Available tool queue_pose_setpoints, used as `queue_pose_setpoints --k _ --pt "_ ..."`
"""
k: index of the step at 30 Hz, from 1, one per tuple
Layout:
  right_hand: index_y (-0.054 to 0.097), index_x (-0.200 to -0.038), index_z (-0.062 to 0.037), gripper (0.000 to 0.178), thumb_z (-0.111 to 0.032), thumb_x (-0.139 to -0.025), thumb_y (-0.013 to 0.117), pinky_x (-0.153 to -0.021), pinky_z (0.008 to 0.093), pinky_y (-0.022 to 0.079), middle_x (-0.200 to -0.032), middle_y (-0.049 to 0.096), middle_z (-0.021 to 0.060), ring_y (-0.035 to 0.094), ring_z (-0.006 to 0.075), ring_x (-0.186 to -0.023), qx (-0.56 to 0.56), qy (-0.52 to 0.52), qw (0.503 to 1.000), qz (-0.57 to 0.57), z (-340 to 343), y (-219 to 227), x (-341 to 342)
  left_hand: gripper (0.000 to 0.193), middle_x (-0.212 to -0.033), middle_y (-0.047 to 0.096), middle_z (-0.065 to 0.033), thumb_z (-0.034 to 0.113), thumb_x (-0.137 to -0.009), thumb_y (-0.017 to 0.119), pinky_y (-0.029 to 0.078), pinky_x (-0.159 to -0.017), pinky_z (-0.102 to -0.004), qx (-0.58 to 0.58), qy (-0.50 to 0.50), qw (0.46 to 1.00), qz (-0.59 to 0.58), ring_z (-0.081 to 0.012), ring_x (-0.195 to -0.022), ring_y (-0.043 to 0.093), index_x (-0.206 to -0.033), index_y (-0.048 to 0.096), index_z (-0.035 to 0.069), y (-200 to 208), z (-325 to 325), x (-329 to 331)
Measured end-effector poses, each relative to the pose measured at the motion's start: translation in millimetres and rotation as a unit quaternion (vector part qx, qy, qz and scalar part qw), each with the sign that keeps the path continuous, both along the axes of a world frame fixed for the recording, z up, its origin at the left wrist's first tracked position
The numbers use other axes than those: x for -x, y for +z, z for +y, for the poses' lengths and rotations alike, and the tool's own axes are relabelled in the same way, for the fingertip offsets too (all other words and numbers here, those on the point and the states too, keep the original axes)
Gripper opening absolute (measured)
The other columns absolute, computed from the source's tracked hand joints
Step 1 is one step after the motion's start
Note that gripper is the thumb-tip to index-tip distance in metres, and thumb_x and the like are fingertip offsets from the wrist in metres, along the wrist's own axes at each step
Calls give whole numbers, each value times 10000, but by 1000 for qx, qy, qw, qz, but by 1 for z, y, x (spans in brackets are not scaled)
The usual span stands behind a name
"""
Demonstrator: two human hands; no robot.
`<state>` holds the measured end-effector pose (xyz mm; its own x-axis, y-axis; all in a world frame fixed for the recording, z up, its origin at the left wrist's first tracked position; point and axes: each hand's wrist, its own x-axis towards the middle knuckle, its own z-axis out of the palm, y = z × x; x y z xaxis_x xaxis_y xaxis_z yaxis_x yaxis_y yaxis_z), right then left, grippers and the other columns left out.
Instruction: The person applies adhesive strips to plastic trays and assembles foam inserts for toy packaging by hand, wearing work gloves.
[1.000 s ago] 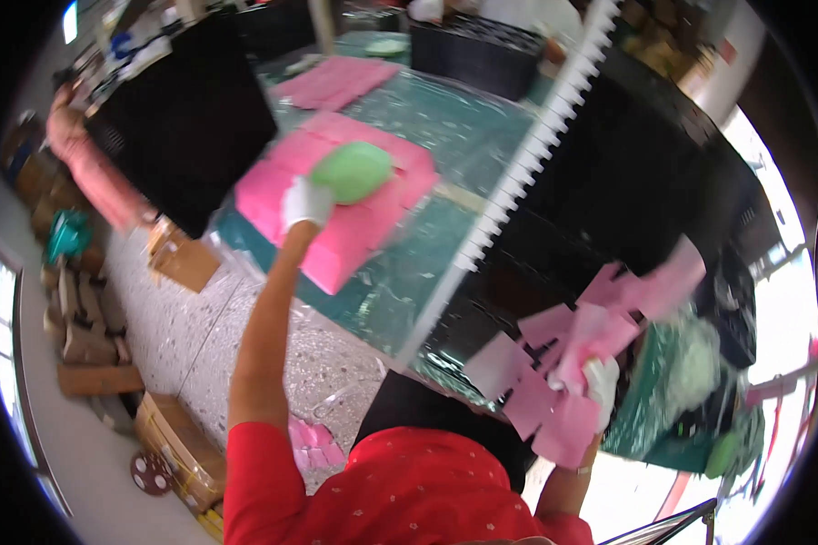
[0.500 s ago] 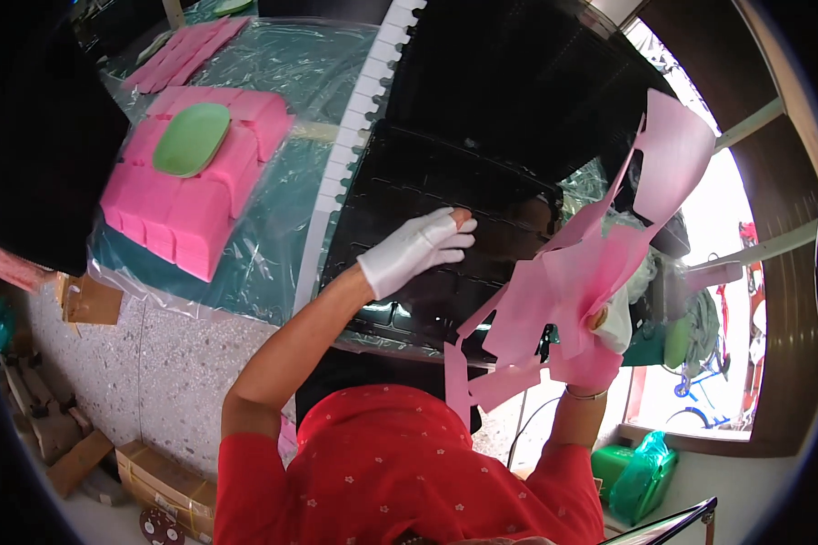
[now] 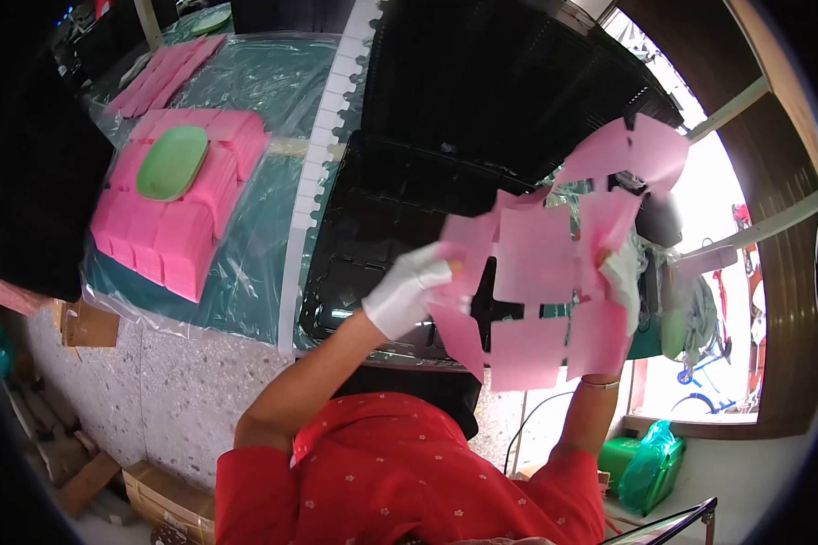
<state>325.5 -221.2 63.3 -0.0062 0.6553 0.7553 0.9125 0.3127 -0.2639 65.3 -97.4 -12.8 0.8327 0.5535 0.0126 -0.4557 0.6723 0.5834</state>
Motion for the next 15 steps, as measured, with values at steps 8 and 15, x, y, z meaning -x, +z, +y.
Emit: queue_pose_setpoints --k 8,15 --pt "657 -1125 32 304 -150 -881 645 -689 228 465 -927 669 21 577 75 -798 302 -86 780 541 41 -42 41 251 -863 655 -57 47 -903 562 507 -521 -220 -235 218 888 329 -76 -572 588 -1142 628 7 17 46 52" --pt "677 -1084 4 298 -155 -832 676 -657 273 502 -739 662 51 599 108 -667 401 -168 816 381 42 -55 46 173 -651 633 -90 100 -858 566 496 -489 -282 -380 194 742 517 -139 -504 628 -947 652 -22 -15 64 70"
